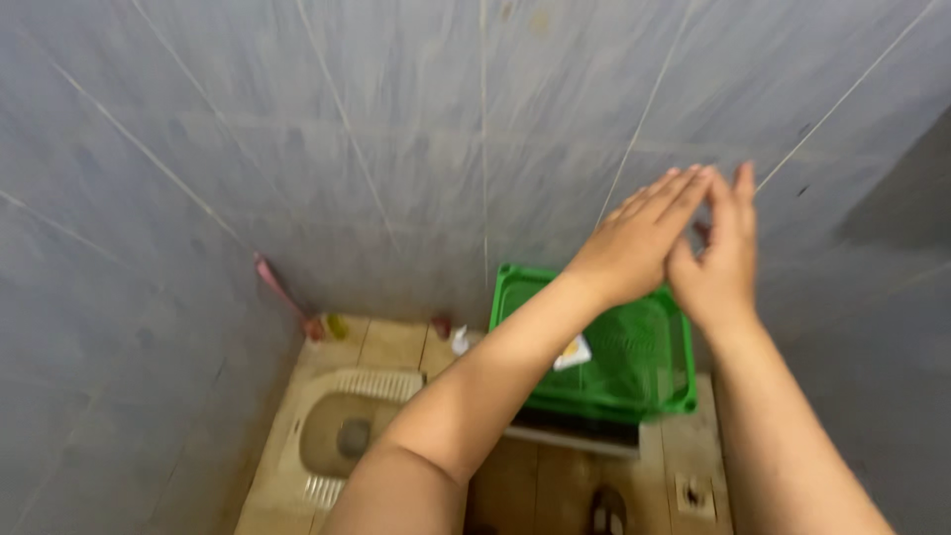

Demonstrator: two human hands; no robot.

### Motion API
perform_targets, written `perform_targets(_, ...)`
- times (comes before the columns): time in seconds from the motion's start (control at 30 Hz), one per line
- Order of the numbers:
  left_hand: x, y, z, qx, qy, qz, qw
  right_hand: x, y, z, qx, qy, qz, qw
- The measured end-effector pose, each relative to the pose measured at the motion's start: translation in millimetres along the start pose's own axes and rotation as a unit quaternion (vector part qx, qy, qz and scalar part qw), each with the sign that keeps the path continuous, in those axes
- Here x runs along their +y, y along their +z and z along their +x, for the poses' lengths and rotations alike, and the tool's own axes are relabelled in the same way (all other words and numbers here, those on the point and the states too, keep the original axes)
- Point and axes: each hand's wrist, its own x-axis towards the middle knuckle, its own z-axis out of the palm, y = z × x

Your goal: The person picks up several toiletries from a green basket in the bathroom, including bottles and tubes, and places them on a wall-mounted shelf. They then take two small packets from the basket, walk to a red cabinet, open it, and place the packets inside.

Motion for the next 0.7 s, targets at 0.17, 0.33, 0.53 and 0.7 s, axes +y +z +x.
perform_targets(0.17, -41, 18, -129, -0.098, -0.126, -0.069, 0.985, 45, 76, -96, -0.116, 0.204, -0.055, 0.971)
perform_targets(0.33, -72, 63, -257, -0.143, -0.245, 0.001, 0.959, 128, 123, -192, -0.17, 0.292, -0.073, 0.938)
perform_targets(0.53, -111, 86, -373, -0.251, -0.443, 0.0, 0.86, 227, 161, -273, -0.255, 0.336, -0.14, 0.896)
perform_targets(0.7, -111, 88, -382, -0.311, -0.414, 0.022, 0.855, 262, 176, -309, -0.307, 0.189, -0.202, 0.911)
